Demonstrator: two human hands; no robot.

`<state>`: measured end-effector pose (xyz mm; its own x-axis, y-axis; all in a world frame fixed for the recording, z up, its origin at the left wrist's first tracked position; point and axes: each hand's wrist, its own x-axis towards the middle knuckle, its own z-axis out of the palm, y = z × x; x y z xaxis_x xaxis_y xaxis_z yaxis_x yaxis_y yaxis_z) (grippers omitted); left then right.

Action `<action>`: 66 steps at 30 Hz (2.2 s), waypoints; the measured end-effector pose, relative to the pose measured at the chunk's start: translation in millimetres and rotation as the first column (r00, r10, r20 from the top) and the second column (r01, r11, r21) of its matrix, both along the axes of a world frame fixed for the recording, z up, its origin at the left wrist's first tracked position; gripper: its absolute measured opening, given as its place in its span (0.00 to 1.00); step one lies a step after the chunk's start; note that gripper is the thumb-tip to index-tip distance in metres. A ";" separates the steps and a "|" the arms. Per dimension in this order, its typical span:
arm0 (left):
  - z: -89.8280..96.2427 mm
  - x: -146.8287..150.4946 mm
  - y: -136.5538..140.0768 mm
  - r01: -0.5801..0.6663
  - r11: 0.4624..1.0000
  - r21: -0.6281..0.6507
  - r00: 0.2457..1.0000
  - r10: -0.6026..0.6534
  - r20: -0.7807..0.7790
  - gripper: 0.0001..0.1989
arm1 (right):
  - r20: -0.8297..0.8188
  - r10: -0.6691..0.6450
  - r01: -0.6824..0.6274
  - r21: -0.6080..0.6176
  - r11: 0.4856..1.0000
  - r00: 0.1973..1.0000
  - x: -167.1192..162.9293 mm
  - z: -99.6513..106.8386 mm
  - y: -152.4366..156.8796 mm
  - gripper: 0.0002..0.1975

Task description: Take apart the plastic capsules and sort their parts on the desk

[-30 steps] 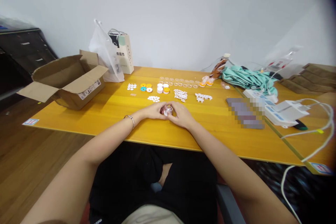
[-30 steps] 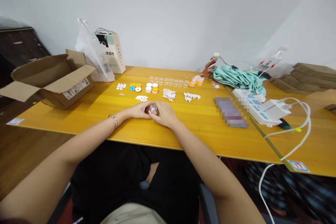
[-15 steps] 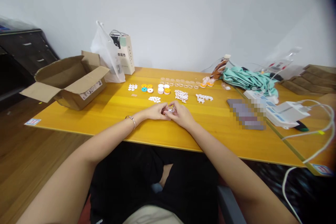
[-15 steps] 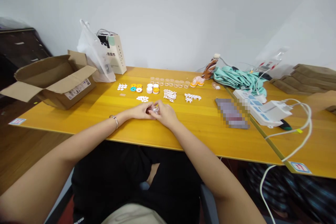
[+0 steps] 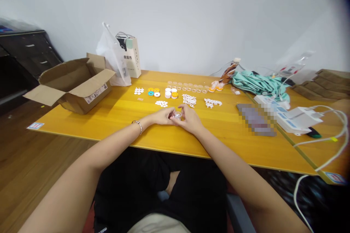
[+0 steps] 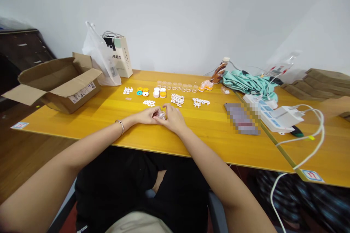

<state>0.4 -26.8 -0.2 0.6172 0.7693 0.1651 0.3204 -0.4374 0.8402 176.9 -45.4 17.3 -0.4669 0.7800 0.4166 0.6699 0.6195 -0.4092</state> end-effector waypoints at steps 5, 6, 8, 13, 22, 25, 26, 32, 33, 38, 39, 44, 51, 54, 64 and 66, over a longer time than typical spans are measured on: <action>-1.5 0.0 1.9 0.005 1.000 -0.004 1.000 -0.005 0.003 0.15 | 0.001 0.080 -0.080 0.047 0.996 0.997 0.1 -1.5 0.3 0.20; -1.9 0.0 2.3 0.002 1.000 0.002 1.000 -0.002 -0.001 0.15 | -0.004 0.089 -0.089 0.065 0.994 0.996 0.2 -1.5 0.1 0.22; -2.3 0.0 2.8 -0.008 1.000 0.004 1.000 0.008 -0.004 0.15 | -0.009 0.050 -0.050 0.044 0.998 0.999 0.1 -1.2 -0.5 0.24; -2.8 -0.2 3.7 0.005 1.000 -0.018 1.000 -0.005 0.005 0.16 | 0.018 0.057 -0.058 0.024 0.998 0.998 0.0 1.1 -2.1 0.20; -4.2 1.8 3.8 0.005 1.000 -0.024 1.000 -0.005 0.009 0.17 | 0.076 0.104 -0.109 0.057 0.992 0.992 0.9 -1.7 1.3 0.11; -0.8 2.3 2.1 0.050 0.999 -0.005 0.999 -0.050 0.005 0.16 | 0.091 0.179 -0.186 0.082 0.979 0.980 2.8 -0.6 1.8 0.10; 0.3 2.1 1.4 0.068 0.998 0.000 0.998 -0.068 0.006 0.16 | 0.083 0.201 -0.208 0.088 0.974 0.976 3.2 -0.1 1.9 0.11; 3.4 0.7 -2.0 -0.014 0.999 0.051 0.999 0.016 -0.051 0.17 | 0.015 0.013 -0.013 0.019 1.000 1.000 0.4 -2.1 2.5 0.22; 3.3 0.6 -2.0 -0.012 0.999 0.050 0.999 0.015 -0.053 0.17 | 0.043 0.002 -0.002 -0.012 1.000 0.999 0.1 -2.4 2.3 0.20; 0.9 -0.3 0.9 0.028 0.998 0.048 0.998 -0.026 -0.056 0.15 | 0.051 0.113 -0.116 0.056 0.992 0.992 1.1 -0.7 -0.2 0.24; 0.1 -0.5 1.6 0.018 0.998 0.054 0.998 -0.015 -0.062 0.15 | 0.043 0.097 -0.100 0.065 0.993 0.994 1.1 -0.2 -0.8 0.27; -2.5 -0.3 2.2 0.012 0.999 0.052 1.000 -0.011 -0.024 0.16 | 0.058 0.036 -0.038 0.039 0.999 0.998 -1.1 1.0 -2.7 0.15; 3.8 -0.2 -0.9 0.052 0.998 0.036 0.999 -0.051 -0.013 0.16 | 0.050 0.077 -0.081 0.086 0.993 0.996 -1.9 2.0 -1.3 0.17; 5.2 0.7 -1.5 0.072 0.997 0.020 0.997 -0.072 -0.017 0.17 | 0.080 0.102 -0.108 0.075 0.991 0.992 -2.0 2.0 -0.8 0.12; 3.8 -0.3 -3.7 -0.018 1.000 0.021 0.996 0.019 -0.083 0.18 | -0.501 -0.038 0.144 0.174 0.974 0.865 19.4 0.1 22.7 0.23; 6.1 -0.3 -5.4 -0.020 1.000 0.013 0.996 0.021 -0.092 0.17 | -0.645 -0.140 0.267 0.102 0.958 0.751 40.8 3.0 46.9 0.24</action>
